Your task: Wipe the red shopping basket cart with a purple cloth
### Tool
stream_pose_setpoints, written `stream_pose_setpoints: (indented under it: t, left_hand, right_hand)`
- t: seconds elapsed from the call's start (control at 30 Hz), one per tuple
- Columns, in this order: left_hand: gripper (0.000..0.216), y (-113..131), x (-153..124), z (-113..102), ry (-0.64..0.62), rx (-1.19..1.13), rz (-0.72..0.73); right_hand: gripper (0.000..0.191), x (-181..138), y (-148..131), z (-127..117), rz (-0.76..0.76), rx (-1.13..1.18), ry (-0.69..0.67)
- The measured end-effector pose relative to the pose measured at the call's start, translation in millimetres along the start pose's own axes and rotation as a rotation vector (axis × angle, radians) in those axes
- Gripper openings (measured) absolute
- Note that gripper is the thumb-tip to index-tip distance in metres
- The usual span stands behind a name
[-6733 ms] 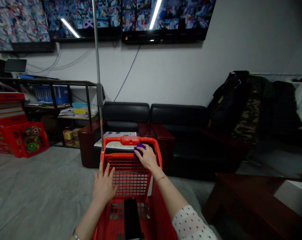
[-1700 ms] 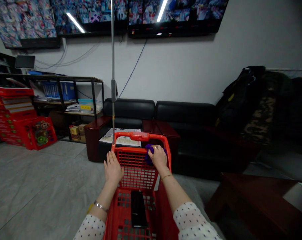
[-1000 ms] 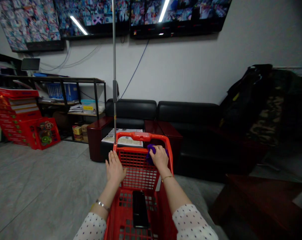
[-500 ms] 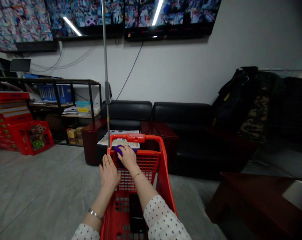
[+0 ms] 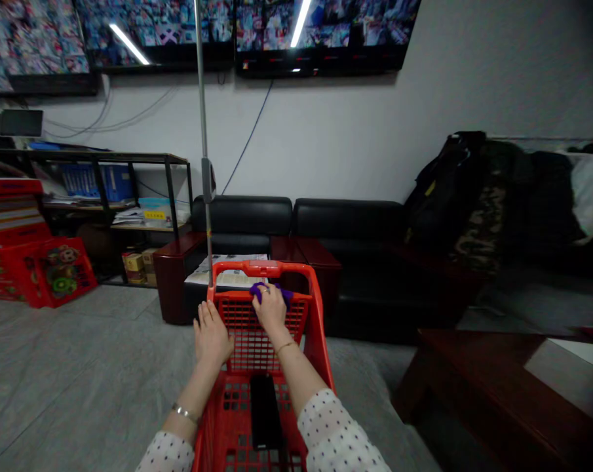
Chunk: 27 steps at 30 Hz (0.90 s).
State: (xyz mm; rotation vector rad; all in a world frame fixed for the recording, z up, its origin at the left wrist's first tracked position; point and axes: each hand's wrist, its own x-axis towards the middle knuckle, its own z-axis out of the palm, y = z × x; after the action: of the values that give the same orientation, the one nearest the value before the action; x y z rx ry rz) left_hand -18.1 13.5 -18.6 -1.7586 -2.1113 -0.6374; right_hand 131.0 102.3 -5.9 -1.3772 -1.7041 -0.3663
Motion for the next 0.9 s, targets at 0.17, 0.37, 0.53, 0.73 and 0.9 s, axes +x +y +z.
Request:
stream_pose_setpoints:
  t: [0.17,0.37,0.53,0.73,0.9]
  left_hand:
    - [0.096,-3,0,3,0.008,0.004,0.003]
    - [0.090,-1,-2,0,0.015,0.014,0.001]
    - [0.093,0,-6,1,0.032,0.006,0.016]
    - [0.099,2,-13,5,0.046,-0.016,0.045]
    - [0.101,5,-18,4,0.041,-0.011,0.056]
  right_hand:
    - [0.028,8,1,-8,-0.161,0.035,-0.204]
    - [0.029,19,45,-50,0.124,-0.170,-0.251]
    - [0.034,46,52,-69,0.292,-0.032,-0.037]
    - [0.037,110,29,-42,0.196,0.000,-0.087]
    - [0.033,112,-23,2,-0.034,-0.107,-0.389]
